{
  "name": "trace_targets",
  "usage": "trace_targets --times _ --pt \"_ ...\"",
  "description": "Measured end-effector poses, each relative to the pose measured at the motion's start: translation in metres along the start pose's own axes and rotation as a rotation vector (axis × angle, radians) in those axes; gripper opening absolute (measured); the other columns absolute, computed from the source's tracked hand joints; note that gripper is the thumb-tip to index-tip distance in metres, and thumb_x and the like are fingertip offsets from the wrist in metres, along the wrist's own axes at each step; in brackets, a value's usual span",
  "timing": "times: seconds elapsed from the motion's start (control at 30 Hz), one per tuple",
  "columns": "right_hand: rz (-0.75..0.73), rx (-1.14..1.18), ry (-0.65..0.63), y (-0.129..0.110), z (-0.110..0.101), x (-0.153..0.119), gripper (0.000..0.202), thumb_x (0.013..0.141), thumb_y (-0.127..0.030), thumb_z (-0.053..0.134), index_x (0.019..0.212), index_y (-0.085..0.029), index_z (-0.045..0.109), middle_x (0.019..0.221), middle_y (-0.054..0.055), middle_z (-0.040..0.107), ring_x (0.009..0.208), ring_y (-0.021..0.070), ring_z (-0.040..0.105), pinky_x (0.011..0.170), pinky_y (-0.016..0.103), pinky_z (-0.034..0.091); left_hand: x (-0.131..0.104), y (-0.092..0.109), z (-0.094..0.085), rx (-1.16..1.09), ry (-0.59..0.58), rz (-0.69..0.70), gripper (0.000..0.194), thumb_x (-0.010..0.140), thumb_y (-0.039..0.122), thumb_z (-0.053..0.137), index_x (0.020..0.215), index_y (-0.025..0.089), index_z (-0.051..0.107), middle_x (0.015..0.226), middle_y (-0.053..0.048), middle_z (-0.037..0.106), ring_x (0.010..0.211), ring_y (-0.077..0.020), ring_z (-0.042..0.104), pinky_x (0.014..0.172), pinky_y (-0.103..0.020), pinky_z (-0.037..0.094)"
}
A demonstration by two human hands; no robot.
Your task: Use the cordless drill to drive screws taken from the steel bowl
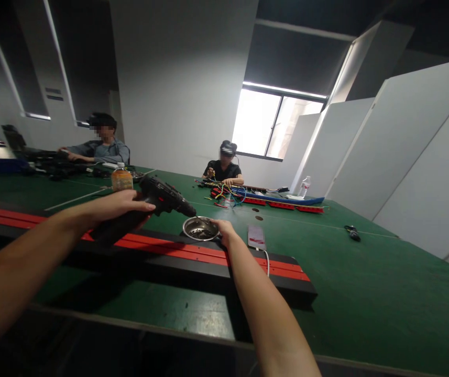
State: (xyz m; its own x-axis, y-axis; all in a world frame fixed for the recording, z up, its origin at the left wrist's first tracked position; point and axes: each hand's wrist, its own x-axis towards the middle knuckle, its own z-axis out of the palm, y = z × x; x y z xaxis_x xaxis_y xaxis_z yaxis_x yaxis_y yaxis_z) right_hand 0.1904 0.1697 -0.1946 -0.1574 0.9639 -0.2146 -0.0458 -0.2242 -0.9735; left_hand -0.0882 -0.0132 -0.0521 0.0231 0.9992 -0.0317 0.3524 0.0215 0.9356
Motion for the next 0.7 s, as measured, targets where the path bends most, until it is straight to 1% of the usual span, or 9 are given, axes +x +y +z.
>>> trace_targets --times 0.1,0.2,0.3,0.4,0.5,0.6,0.7 --pt "-0.055 -0.072 0.029 -0.001 0.004 -0.008 0.011 0.075 -0.021 0.074 0.077 -0.013 0.066 0.065 0.003 0.067 0.055 0.0130 0.058 0.053 0.023 0.042 -0.013 0.036 -0.013 0.105 -0.067 -0.026 0.025 0.062 0.035 0.085 0.074 0.017 0.073 0.062 -0.008 0.069 0.051 -0.0243 0.065 0.041 -0.028 0.048" --pt "-0.090 -0.117 -0.002 -0.002 0.007 -0.016 0.008 0.074 -0.016 0.072 0.071 -0.012 0.065 0.061 0.004 0.065 0.051 0.0114 0.054 0.050 0.023 0.038 -0.022 0.056 -0.012 0.168 -0.123 -0.031 0.022 0.057 0.025 0.088 0.073 0.018 0.075 0.063 -0.007 0.068 0.050 -0.0235 0.063 0.040 -0.027 0.047" --pt "-0.135 -0.162 -0.036 0.000 0.007 -0.018 0.009 0.071 -0.015 0.074 0.070 -0.011 0.067 0.061 0.004 0.065 0.051 0.0109 0.053 0.050 0.023 0.036 -0.022 0.061 -0.005 0.207 -0.172 -0.033 0.021 0.055 0.022 0.088 0.072 0.018 0.076 0.062 -0.006 0.068 0.048 -0.0231 0.063 0.039 -0.027 0.046" --pt "-0.176 -0.220 -0.037 0.005 0.006 -0.013 0.009 0.070 -0.017 0.074 0.070 -0.010 0.068 0.061 0.004 0.064 0.051 0.0106 0.052 0.052 0.023 0.037 -0.019 0.064 0.001 0.287 -0.209 0.018 0.024 0.059 0.023 0.086 0.080 0.017 0.077 0.068 -0.007 0.070 0.051 -0.0241 0.065 0.040 -0.027 0.047" --pt "-0.203 -0.278 -0.044 0.009 0.004 -0.006 0.010 0.069 -0.018 0.075 0.067 -0.010 0.069 0.058 0.003 0.062 0.050 0.0099 0.049 0.052 0.023 0.035 -0.017 0.071 0.003 0.316 -0.267 0.000 0.027 0.062 0.022 0.084 0.087 0.016 0.078 0.068 -0.008 0.071 0.049 -0.0246 0.065 0.037 -0.026 0.045" --pt "-0.207 -0.313 -0.047 0.010 0.004 -0.003 0.012 0.068 -0.020 0.077 0.065 -0.011 0.069 0.057 0.003 0.062 0.050 0.0099 0.048 0.051 0.023 0.035 -0.014 0.077 0.004 0.274 -0.257 -0.042 0.025 0.060 0.014 0.083 0.084 0.017 0.078 0.065 -0.007 0.070 0.046 -0.0239 0.064 0.035 -0.026 0.044" --pt "-0.210 -0.319 -0.061 0.010 0.004 -0.003 0.013 0.068 -0.020 0.077 0.065 -0.011 0.068 0.057 0.003 0.062 0.051 0.0107 0.048 0.051 0.024 0.035 -0.009 0.080 0.007 0.246 -0.245 -0.012 0.025 0.059 0.005 0.081 0.081 0.016 0.078 0.067 -0.007 0.072 0.049 -0.0225 0.065 0.038 -0.024 0.044"
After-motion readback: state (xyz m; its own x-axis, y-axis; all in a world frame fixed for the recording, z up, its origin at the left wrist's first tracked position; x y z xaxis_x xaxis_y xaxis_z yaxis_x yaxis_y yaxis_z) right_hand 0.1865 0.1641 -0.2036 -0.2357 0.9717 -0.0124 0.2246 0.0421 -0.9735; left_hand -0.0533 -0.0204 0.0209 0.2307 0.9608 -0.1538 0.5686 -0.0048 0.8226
